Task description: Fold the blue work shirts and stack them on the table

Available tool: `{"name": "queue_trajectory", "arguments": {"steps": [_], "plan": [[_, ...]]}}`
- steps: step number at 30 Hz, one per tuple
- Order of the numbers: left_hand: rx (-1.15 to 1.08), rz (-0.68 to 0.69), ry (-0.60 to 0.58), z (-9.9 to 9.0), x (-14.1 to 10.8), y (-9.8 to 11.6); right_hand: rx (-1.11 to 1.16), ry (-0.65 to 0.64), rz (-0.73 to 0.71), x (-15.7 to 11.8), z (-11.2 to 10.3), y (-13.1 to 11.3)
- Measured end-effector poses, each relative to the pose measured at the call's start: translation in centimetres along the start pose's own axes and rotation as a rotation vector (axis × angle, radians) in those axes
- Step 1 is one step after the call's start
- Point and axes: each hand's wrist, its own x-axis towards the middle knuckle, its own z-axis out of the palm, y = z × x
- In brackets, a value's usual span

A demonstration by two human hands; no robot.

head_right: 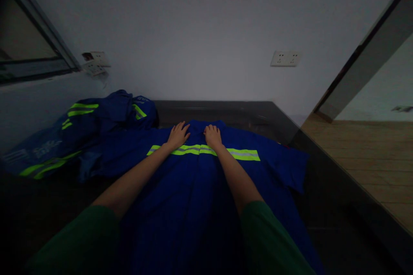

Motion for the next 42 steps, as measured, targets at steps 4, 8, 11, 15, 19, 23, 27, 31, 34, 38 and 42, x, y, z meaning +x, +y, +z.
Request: {"name": "queue_trajectory", "arguments": {"steps": [4,8,11,15,19,23,27,31,34,38,42], "plan": [[-0.176,0.138,-0.083,-3.9,-6.1,3.3,-0.011,-0.003,-0.008,0.5,0.3,0.3],[-0.579,0.119,-0.617,-9.1,-17.5,6.8,-0.024,0.01,-0.034,1.0,0.2,0.2],[-0.707,0.016,-0.927,-12.2,-26.3,8.2,-0.031,0.039,-0.062,1.2,-0.4,-0.4],[-0.636,-0.1,-0.888,-12.2,-35.2,8.2,-0.036,0.074,-0.063,0.5,-1.6,-1.5],[-0.594,-0.228,-0.781,-8.5,-40.3,8.7,0.007,0.039,-0.045,-2.8,-2.9,-2.4],[-0.646,-0.327,-0.695,-5.3,-42.0,10.3,0.054,-0.093,-0.086,-7.6,-3.4,-2.9],[-0.775,-0.252,-0.572,-3.8,-42.1,11.7,0.067,-0.101,-0.127,-10.5,-3.4,-3.1],[-0.84,-0.206,-0.618,-3.6,-42.5,11.6,0.106,-0.058,-0.143,-10.7,-3.7,-3.3],[-0.849,-0.253,-0.683,-4.5,-43.8,8.8,0.176,-0.036,-0.171,-11.8,-5.9,-3.4],[-0.694,-0.548,-0.433,-5.4,-47.1,1.3,0.464,-0.113,-0.259,-19.2,-14.2,-2.0],[-0.633,-0.752,0.022,-2.3,-49.9,-4.4,0.744,-0.504,0.071,-33.4,-24.0,2.4]]}}
